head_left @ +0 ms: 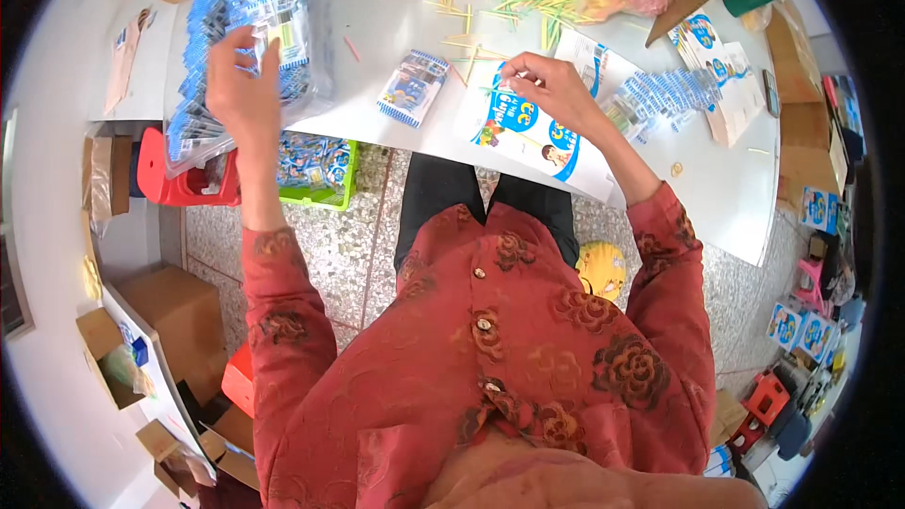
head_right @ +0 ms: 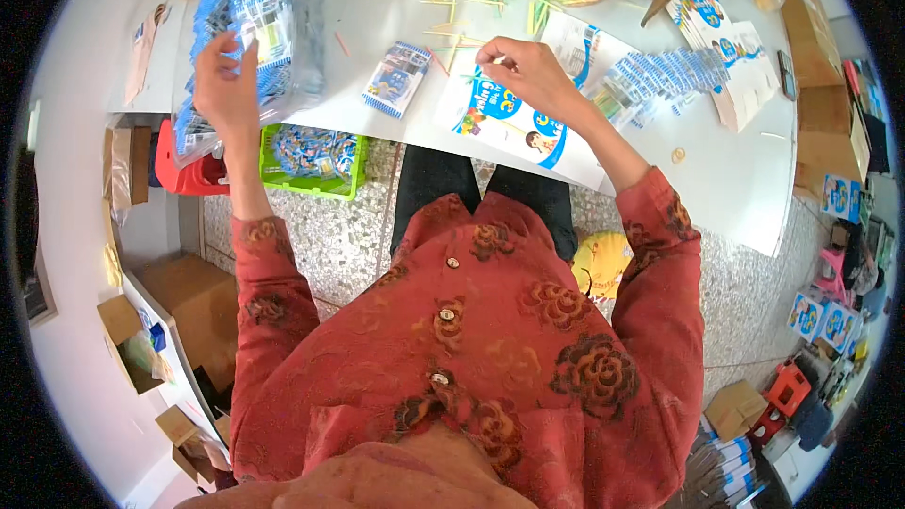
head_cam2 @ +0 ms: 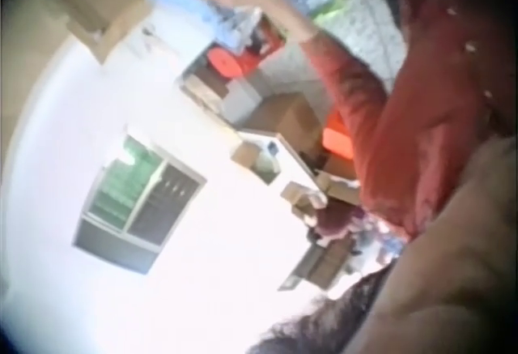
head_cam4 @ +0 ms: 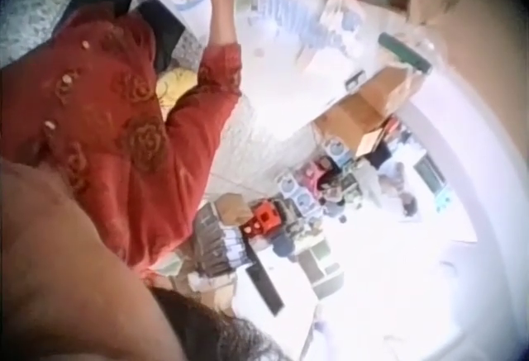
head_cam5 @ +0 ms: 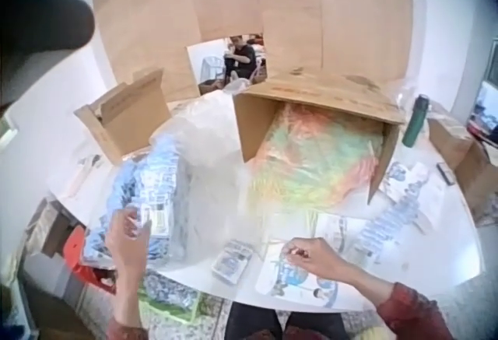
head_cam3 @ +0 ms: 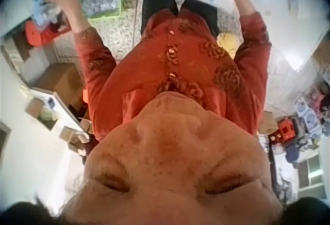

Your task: Packaging small toy components into plastic bags.

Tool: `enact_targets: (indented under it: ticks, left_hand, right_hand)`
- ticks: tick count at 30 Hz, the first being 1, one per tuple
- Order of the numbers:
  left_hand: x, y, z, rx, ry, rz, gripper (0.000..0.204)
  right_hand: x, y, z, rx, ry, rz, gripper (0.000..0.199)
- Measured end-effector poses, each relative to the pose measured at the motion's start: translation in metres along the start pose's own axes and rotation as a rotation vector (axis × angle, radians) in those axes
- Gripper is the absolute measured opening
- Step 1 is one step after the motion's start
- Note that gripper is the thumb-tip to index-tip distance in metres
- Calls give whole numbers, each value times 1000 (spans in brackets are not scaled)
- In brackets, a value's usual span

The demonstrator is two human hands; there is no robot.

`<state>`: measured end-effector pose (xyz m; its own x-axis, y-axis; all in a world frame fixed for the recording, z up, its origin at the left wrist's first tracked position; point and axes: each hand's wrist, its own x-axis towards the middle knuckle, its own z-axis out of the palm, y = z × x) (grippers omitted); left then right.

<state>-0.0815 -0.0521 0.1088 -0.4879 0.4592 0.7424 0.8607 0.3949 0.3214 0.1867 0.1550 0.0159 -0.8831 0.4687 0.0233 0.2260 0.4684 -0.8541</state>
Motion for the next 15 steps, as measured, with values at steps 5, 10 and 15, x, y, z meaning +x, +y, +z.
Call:
enact_targets:
  ticks: [5,10,15]
  left_hand:
    - [-62,48,32,-436,-454,-17,17]
    - [-106,23,82,-124,-375,66,32]
    - [-122,20,99,16,-431,-27,44]
  right_hand:
    - [12,1,12,-38,45,-71,17]
    - [25,-2,24,-116,60,-76,19]
    - [38,-1,41,-367,192,-309,23]
